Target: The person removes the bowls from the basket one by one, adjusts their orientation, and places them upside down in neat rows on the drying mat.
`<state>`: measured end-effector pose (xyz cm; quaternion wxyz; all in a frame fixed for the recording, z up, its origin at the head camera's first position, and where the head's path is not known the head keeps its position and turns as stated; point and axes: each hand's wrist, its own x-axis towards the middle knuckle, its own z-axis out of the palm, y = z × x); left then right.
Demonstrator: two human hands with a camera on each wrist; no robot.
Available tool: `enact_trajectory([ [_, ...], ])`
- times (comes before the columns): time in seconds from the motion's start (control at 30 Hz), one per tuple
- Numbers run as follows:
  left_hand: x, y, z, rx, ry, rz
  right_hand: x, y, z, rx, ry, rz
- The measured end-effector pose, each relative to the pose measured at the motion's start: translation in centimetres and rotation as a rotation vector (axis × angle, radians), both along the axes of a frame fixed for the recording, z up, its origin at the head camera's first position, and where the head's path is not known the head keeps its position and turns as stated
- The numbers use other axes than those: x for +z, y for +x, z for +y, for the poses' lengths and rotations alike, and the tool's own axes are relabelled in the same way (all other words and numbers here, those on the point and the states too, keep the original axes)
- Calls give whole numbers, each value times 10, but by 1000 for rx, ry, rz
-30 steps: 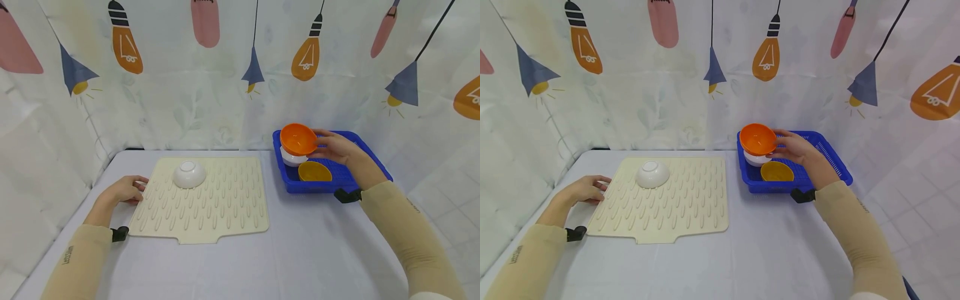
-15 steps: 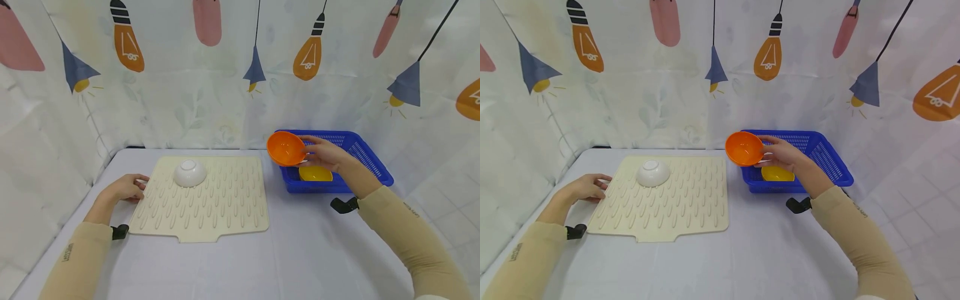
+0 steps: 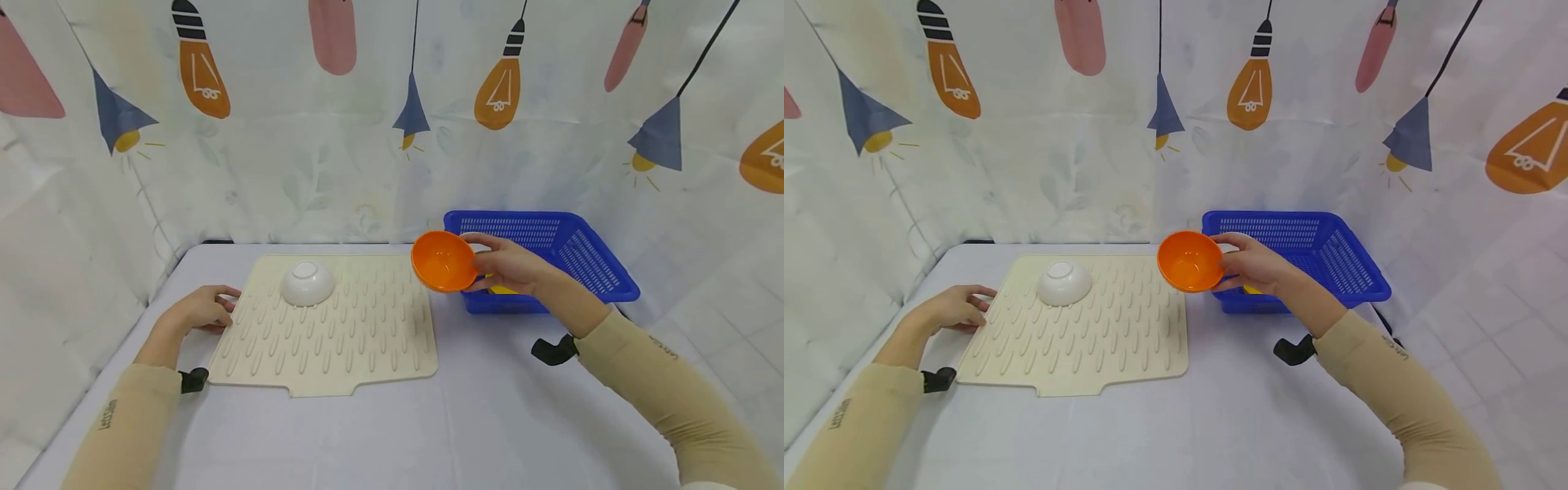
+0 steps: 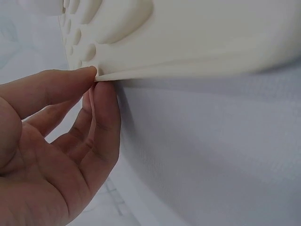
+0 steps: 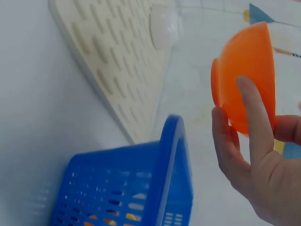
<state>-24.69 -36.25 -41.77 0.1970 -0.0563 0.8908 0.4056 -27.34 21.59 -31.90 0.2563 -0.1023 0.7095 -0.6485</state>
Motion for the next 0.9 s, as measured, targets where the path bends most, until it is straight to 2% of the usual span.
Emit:
enact_trajectory([
  [0.3, 2, 3, -1, 2, 27, -1, -2, 16, -18, 45, 37, -22],
  [0.53, 6, 8, 0, 2, 29, 5, -8, 23, -30, 70, 1, -84],
  [0.67, 6, 8, 1, -5, 11, 19, -14, 25, -36, 75, -10, -96],
  [0.9, 6, 6, 4, 9, -74, 48, -27, 26, -46, 66, -13, -106],
])
